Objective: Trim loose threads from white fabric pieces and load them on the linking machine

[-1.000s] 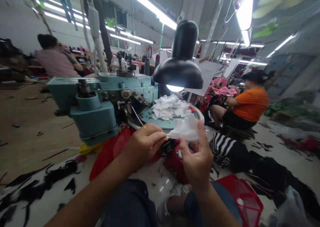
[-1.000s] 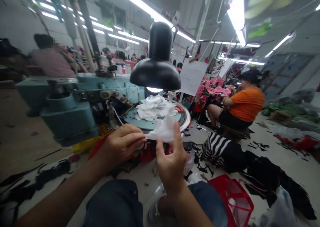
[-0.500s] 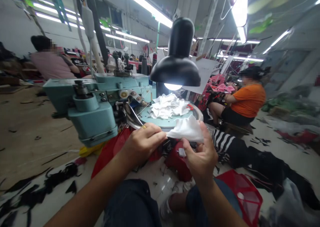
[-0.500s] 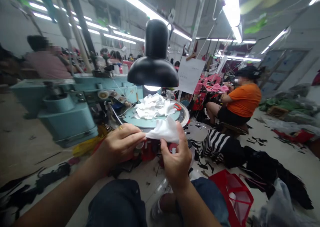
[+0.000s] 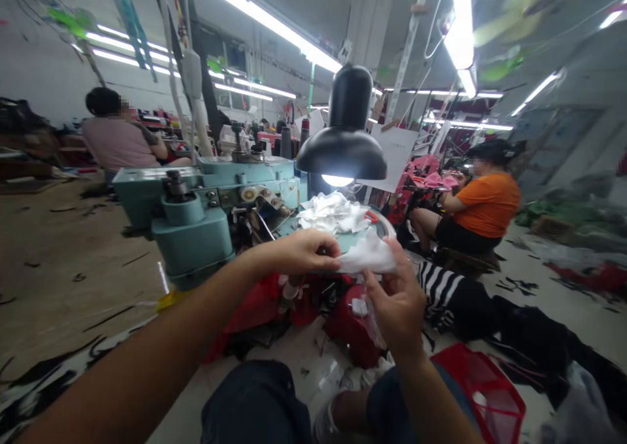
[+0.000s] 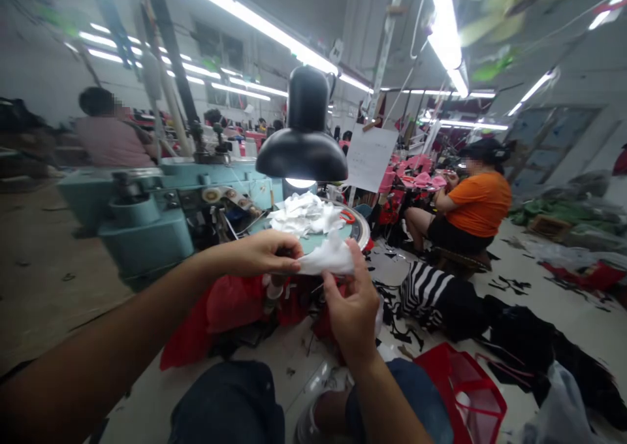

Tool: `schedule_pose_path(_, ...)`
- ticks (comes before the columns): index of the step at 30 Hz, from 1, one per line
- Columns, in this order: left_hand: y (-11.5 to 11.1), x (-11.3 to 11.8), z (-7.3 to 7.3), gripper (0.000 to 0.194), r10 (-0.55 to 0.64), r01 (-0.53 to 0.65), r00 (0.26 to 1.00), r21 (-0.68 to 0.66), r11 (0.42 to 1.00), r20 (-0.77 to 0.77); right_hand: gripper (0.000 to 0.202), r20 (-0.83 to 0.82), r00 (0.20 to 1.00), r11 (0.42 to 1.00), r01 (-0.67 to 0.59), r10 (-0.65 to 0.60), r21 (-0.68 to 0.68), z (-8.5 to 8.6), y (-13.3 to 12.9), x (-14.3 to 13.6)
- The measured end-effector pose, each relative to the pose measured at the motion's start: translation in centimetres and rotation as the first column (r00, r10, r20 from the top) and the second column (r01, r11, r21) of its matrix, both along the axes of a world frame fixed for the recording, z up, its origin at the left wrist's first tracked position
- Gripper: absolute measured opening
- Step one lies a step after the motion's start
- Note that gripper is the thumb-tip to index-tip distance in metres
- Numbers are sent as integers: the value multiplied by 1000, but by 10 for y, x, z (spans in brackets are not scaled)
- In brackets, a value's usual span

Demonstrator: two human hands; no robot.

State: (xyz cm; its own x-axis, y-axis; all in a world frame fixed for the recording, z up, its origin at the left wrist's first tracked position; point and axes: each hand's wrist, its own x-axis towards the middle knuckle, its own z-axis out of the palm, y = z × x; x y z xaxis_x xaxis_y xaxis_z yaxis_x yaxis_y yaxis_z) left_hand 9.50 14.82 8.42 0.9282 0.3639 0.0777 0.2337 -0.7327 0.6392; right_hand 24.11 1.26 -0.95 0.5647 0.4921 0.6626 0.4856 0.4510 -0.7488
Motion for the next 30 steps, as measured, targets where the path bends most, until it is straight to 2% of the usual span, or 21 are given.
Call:
schedule_pose_path(3, -1, -1, -5, 24, 14, -10, 999, -109, 994, 37, 71, -160, 983, 995, -92, 87, -28, 0, -8, 6)
schedule_pose_path(6, -2, -2, -7, 24, 34, -27, 998, -124, 992, 59, 67, -105, 994, 999, 16, -21, -46, -9, -6, 12)
schedule_pose_path(8, -1, 0, -5, 23, 37, -31, 998, -134, 990, 48, 60, 44, 982, 983, 182, -182, -1, -17, 1, 14)
schedule_pose_path(10, 3, 4, 0, 20, 14, -9, 999, -130, 991, 39, 51, 250, 906, 939, 323, -342, 113, -22, 8, 16)
schedule_pose_path(11, 5, 7, 2, 18, -10, 15, 999, -113, 994, 39, 47, 359, 852, 924, 341, -382, 172, -22, 11, 16)
schedule_pose_path(13, 9, 11, 6, 18, -70, 72, 997, -65, 995, 27, 45, 551, 755, 935, 283, -356, 216, -18, 14, 17)
schedule_pose_path(15, 13, 14, 8, 23, -109, 108, 994, -68, 992, -13, 43, 646, 722, 969, 184, -249, 167, -12, 13, 17)
schedule_pose_path(17, 15, 15, 7, 27, -124, 121, 992, -90, 989, -32, 35, 586, 788, 982, 135, -188, 133, -8, 9, 20)
schedule_pose_path(20, 15, 15, 3, 27, -110, 110, 994, -51, 993, 0, 23, 279, 954, 994, 100, -110, 52, -6, -2, 29)
schedule_pose_path(22, 14, 15, 0, 28, -82, 82, 996, -21, 996, 17, 21, 66, 998, 999, 21, -18, -47, -7, -12, 35)
schedule_pose_path(24, 13, 16, -1, 27, -74, 75, 997, -64, 995, 22, 19, -55, 996, 994, -77, 72, -76, -8, -22, 39)
schedule_pose_path(27, 11, 17, 0, 25, -128, 133, 991, -143, 981, 44, 15, -60, 991, 993, -118, 116, -28, -11, -31, 40)
schedule_pose_path(30, 9, 17, 2, 22, -139, 153, 985, -146, 977, 100, 14, -3, 999, 999, -52, 52, 3, -18, -29, 41)
